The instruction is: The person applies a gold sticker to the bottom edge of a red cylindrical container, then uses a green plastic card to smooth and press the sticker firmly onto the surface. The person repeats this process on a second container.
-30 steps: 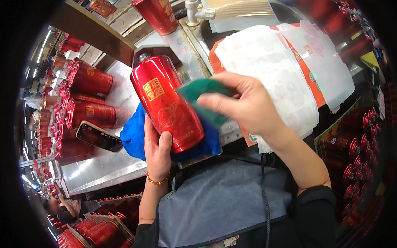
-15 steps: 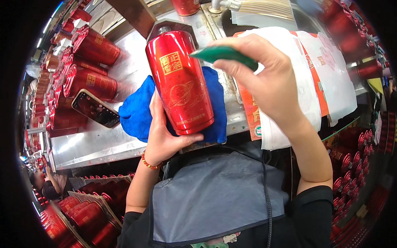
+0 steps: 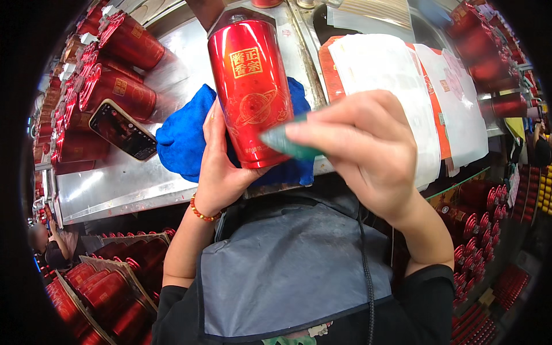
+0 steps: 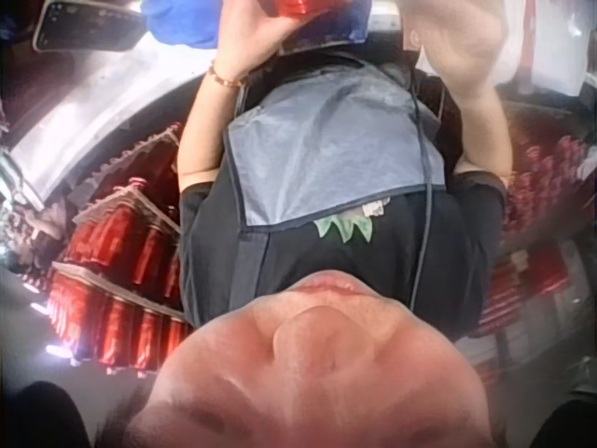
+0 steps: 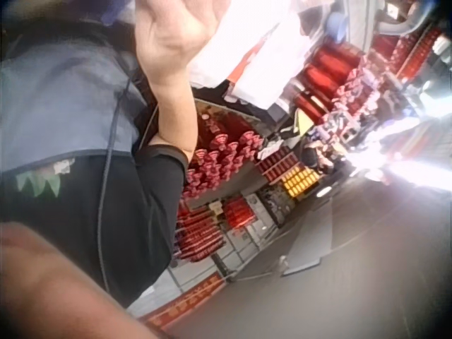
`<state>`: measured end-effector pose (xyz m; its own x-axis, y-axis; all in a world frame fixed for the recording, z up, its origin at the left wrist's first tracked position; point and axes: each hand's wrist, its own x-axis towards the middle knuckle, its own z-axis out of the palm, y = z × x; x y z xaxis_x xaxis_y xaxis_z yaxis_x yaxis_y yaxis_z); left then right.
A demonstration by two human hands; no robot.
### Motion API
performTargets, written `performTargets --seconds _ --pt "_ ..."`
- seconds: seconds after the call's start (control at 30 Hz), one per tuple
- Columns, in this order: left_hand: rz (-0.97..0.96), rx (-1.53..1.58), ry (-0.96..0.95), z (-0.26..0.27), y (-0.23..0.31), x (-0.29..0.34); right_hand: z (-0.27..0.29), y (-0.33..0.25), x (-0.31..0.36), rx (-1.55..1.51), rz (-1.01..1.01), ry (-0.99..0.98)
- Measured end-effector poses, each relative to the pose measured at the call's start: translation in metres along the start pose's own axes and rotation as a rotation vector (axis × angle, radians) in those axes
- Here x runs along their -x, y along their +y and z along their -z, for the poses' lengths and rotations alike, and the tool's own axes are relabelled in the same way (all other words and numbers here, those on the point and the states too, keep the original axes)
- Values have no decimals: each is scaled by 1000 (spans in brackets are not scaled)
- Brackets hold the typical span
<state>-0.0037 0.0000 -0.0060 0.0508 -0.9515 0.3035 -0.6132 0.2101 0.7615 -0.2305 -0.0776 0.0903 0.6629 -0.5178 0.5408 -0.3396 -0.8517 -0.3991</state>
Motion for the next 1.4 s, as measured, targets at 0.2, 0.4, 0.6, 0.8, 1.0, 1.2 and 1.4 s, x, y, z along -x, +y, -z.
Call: performTargets --seconds 0.2,0.4,0.6,0.8,1.0,1.2,1.4 --pt "-40 -8 -3 0 -2 -2 -11 4 35 -82 -45 -32" --pt "-18 55 12 -2 -3 -1 -9 17 13 -44 -42 63" --pt "40 37 -18 0 0 -2 -14 17 41 -134 -132 2" --pt "-14 19 -4 0 -1 -2 -26 5 18 -197 -297 205" --pt "-28 45 51 -3 -3 0 -20 -29 23 -212 33 -98" --pt "-15 -26 121 -2 14 1 -20 -31 9 85 171 -123" --pt "202 210 66 4 37 0 -9 -30 -13 191 63 -100"
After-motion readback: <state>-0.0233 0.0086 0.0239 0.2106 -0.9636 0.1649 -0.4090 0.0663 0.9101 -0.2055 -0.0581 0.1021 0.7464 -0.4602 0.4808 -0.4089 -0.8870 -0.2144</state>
